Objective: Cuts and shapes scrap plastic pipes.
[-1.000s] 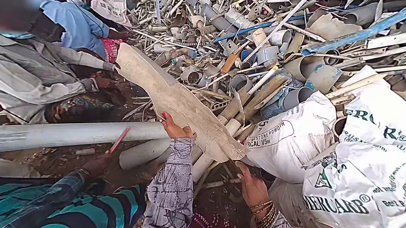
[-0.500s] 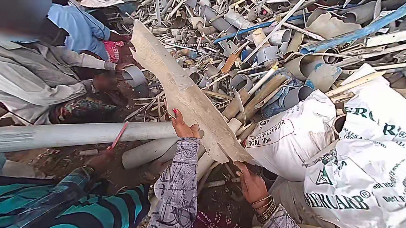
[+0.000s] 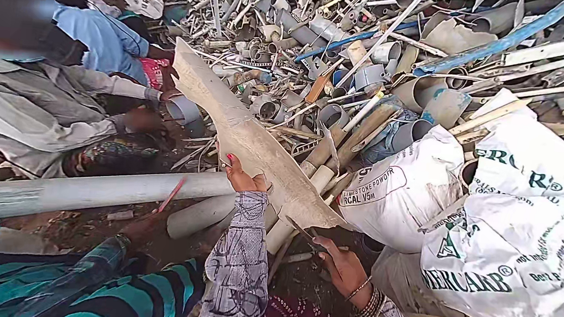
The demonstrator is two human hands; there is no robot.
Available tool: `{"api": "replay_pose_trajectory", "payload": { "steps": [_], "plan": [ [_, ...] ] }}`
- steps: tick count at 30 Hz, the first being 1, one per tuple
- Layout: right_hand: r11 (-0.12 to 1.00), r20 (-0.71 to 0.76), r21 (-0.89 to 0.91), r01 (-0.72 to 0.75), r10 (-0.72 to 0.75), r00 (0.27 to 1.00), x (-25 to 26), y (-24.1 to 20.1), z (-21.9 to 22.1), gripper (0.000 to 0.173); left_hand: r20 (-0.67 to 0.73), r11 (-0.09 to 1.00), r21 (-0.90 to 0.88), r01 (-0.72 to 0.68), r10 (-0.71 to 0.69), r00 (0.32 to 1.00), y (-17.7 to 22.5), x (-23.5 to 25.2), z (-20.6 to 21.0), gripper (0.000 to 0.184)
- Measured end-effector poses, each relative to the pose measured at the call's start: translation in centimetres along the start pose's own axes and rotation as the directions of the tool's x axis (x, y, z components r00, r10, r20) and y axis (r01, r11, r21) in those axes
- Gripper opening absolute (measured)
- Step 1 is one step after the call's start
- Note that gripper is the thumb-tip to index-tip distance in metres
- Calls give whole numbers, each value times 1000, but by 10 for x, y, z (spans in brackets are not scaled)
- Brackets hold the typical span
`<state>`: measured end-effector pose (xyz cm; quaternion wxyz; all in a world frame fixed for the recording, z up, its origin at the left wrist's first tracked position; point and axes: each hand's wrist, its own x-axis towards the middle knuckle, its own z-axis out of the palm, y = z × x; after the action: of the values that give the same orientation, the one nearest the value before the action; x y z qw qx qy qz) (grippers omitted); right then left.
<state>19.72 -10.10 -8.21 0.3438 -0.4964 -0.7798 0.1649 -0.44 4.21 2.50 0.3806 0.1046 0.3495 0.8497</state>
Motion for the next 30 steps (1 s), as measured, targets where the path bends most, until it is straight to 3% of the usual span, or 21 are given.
{"api": "replay_pose_trajectory", "payload": {
  "steps": [3,5,8,9,11,13,15,18,20,21,24,27,30],
  "plan": [
    [993,-41,-88,-74,71,997,3,3,-2,35,-14,1000,-9,27,-27,1000,1,-3,-1,42],
    [997,28,70,36,-38,999,1,1,-1,35,-18,1000,-10,21,-21,1000,2,-1,1,42],
    [1000,-101,-3,30,-30,994,5,3,3,35,-39,999,-13,34,-35,999,3,-4,1,41],
    [1000,-80,7,-7,8,997,6,2,1,35,-51,999,-19,38,-39,998,2,-6,1,40],
    [972,138,221,-80,50,989,7,-4,-5,38,-59,999,-25,39,-40,997,-1,-6,3,40],
    [946,164,301,-119,72,984,7,-1,-5,38,-49,999,-17,46,-47,998,0,-7,3,40],
    [970,54,211,-117,108,993,10,0,-6,37,-36,999,-17,43,-43,998,-3,-10,3,41],
    [961,158,259,-98,58,986,8,-1,-9,37,-45,999,-1,35,-35,998,-6,-11,6,39],
    [990,0,107,-90,90,996,7,1,-8,37,-36,999,0,37,-37,999,-7,-10,5,40],
    [996,-48,48,-73,75,996,5,3,-6,37,-39,999,1,32,-32,999,-7,-10,4,40],
    [993,36,114,13,-18,999,-2,5,-8,34,-39,1000,-4,13,-13,999,-8,-3,3,42],
    [999,-126,-50,-4,-2,992,1,12,-3,34,-66,999,-14,33,-34,997,-3,1,1,41],
    [994,-108,-57,98,-103,989,-3,12,2,34,-93,1000,-11,22,-23,995,-2,7,-2,42]
  ]
}}
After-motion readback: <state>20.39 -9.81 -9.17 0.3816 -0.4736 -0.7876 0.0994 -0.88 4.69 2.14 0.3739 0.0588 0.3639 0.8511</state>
